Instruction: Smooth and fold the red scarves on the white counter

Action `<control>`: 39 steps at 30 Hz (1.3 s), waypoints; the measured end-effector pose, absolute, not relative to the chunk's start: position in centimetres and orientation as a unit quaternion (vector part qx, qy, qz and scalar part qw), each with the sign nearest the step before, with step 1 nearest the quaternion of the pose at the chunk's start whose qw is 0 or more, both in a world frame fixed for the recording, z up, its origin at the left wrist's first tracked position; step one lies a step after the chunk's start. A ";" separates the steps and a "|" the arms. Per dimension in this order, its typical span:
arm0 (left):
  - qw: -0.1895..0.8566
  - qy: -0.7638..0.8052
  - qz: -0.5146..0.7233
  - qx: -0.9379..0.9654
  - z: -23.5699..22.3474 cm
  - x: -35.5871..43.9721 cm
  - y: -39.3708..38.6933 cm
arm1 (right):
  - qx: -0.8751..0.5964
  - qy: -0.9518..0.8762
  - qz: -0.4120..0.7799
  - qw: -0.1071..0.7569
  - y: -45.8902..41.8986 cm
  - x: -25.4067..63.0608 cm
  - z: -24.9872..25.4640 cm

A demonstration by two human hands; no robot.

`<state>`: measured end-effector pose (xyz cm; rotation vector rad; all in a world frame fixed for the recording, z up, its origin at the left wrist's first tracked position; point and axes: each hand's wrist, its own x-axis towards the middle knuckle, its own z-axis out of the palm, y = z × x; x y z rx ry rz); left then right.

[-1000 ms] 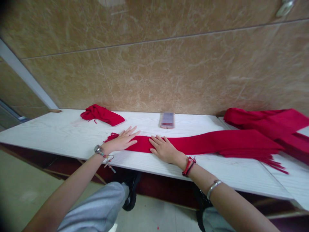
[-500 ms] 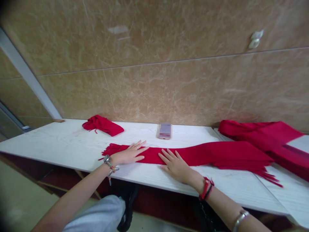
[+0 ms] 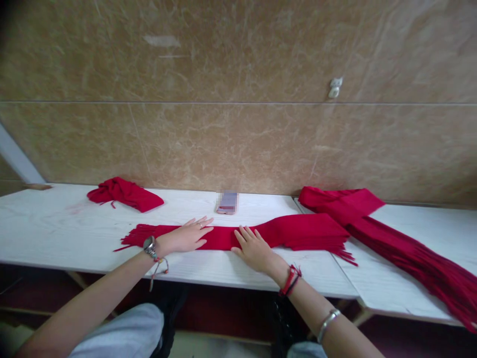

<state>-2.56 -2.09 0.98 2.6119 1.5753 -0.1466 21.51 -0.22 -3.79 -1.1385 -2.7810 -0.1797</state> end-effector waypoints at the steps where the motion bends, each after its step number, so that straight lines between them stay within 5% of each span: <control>1: 0.046 0.495 -0.030 0.867 0.8 -1.6 -1.9 | -0.376 -0.922 -0.057 0.073 -0.2 21.0 -3.5; 12: 0.128 0.498 -0.105 0.851 0.7 -0.5 -0.3 | -0.377 -0.924 0.014 0.069 0.3 19.9 -3.8; 19: 0.085 0.551 -0.010 0.830 0.9 -1.2 2.5 | -0.330 -0.940 -0.066 0.045 -0.9 19.1 -0.9; 39: 0.230 0.558 0.048 0.796 -0.8 -2.8 6.9 | -0.328 -0.922 -0.195 0.061 -1.2 17.2 -1.5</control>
